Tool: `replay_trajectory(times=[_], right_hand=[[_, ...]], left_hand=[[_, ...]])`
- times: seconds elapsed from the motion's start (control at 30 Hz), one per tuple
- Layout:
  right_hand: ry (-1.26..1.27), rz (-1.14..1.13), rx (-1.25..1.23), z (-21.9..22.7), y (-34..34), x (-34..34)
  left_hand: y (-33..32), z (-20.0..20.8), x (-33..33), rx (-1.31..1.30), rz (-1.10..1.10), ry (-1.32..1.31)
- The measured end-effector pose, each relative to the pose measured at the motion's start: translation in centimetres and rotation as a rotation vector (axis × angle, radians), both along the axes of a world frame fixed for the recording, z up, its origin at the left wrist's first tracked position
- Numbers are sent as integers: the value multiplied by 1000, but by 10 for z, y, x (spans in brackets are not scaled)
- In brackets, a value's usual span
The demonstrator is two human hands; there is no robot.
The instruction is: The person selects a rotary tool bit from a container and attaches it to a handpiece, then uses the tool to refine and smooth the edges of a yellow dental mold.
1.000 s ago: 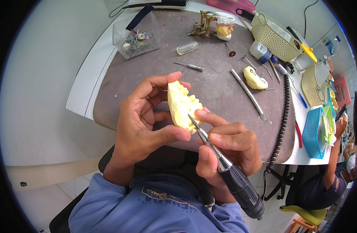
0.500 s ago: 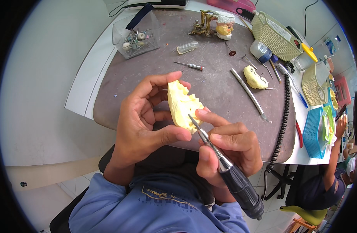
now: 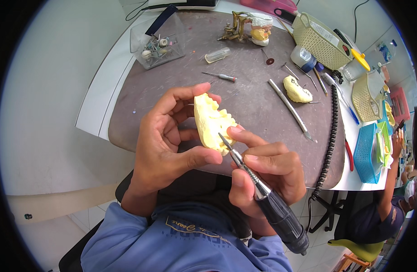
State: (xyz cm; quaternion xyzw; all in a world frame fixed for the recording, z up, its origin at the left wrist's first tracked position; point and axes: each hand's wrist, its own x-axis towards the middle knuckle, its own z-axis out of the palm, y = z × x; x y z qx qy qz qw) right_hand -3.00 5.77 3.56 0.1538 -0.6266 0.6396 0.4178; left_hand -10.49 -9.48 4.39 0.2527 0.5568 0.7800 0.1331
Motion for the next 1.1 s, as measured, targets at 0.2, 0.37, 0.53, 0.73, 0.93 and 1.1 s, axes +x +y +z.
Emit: replay_trajectory(times=[0.2,0.37,0.53,0.73,0.93,1.1], right_hand=[[-16,-8,20,0,0,0],[-15,2,19,2,1,1],[-11,-3,26,-1,2,0],[6,1,17,-1,1,-1],[5,-2,20,0,2,0],[12,-1,16,-1,1,-1]], left_hand=[[-1,0,0,0,5,-1],[0,0,0,-5,5,5],[0,0,0,0,6,1],[0,0,1,-4,8,-14],[1,0,0,-5,13,-1],[1,0,0,-5,12,-5]])
